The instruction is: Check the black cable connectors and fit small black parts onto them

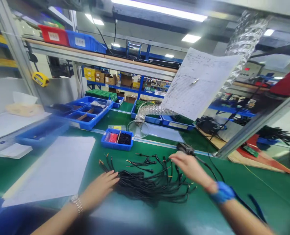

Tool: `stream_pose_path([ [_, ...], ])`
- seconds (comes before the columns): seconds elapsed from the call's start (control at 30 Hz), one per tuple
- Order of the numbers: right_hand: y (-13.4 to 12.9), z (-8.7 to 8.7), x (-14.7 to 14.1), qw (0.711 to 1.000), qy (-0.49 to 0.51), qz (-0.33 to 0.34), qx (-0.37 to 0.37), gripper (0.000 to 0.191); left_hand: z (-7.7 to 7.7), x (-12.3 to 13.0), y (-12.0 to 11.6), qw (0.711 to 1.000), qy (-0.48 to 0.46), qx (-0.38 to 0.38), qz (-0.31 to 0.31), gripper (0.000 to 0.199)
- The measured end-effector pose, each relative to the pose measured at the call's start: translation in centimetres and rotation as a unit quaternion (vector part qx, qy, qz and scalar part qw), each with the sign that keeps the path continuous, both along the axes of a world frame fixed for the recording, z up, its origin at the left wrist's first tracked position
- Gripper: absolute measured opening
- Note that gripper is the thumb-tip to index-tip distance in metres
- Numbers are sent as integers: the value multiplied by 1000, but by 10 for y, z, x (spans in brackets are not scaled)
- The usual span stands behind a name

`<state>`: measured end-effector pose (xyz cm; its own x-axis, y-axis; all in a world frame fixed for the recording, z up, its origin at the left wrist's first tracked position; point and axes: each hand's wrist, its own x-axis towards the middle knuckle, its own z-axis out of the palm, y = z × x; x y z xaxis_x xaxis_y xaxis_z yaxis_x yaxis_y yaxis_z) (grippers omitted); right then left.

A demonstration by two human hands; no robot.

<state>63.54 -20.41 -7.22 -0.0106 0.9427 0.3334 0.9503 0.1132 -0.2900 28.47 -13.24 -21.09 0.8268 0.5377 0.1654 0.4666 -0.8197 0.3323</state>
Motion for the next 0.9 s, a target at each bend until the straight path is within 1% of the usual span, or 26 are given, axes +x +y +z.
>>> stream_pose_path([
  [0.1, 43, -41, -17, 996, -56, 58, -39, 20, 6, -2, 1, 1000, 13, 16, -15, 42],
  [0.17, 69, -67, -29, 994, -65, 75, -43, 21, 10, -5, 4, 998, 19, 34, -40, 41],
  [0.23, 87, -83, -38, 992, -61, 96, -56, 20, 14, -7, 7, 996, 21, 54, -70, 40],
  [0.3, 96, -91, -43, 988, -55, 126, -74, 18, 19, -7, 12, 994, 20, 65, -91, 39],
  [0.4, 101, -96, -47, 981, -43, 165, -95, 12, 29, 0, 24, 994, 1, 66, -92, 35],
  [0.5, 104, -99, -53, 977, -26, 186, -99, 12, 40, 12, 49, 996, -38, 65, -56, 29],
  [0.57, 104, -100, -58, 976, -6, 196, -94, 15, 47, 20, 73, 996, -60, 59, -17, 26],
  [0.67, 102, -95, -62, 979, 34, 191, -68, 15, 56, 31, 111, 993, -79, 41, 75, 28],
  [0.7, 100, -91, -62, 979, 65, 181, -61, 14, 59, 35, 123, 991, -81, 38, 103, 29],
  [0.77, 98, -82, -60, 971, 174, 150, -66, 13, 62, 46, 144, 987, -75, 37, 135, 28],
  [0.83, 95, -71, -58, 941, 308, 109, -89, 13, 64, 61, 160, 988, -64, 40, 137, 26],
  [0.87, 95, -66, -56, 925, 358, 88, -97, 15, 64, 69, 167, 988, -59, 40, 137, 25],
  [0.9, 94, -62, -55, 915, 385, 67, -98, 18, 63, 77, 173, 988, -54, 40, 138, 23],
])
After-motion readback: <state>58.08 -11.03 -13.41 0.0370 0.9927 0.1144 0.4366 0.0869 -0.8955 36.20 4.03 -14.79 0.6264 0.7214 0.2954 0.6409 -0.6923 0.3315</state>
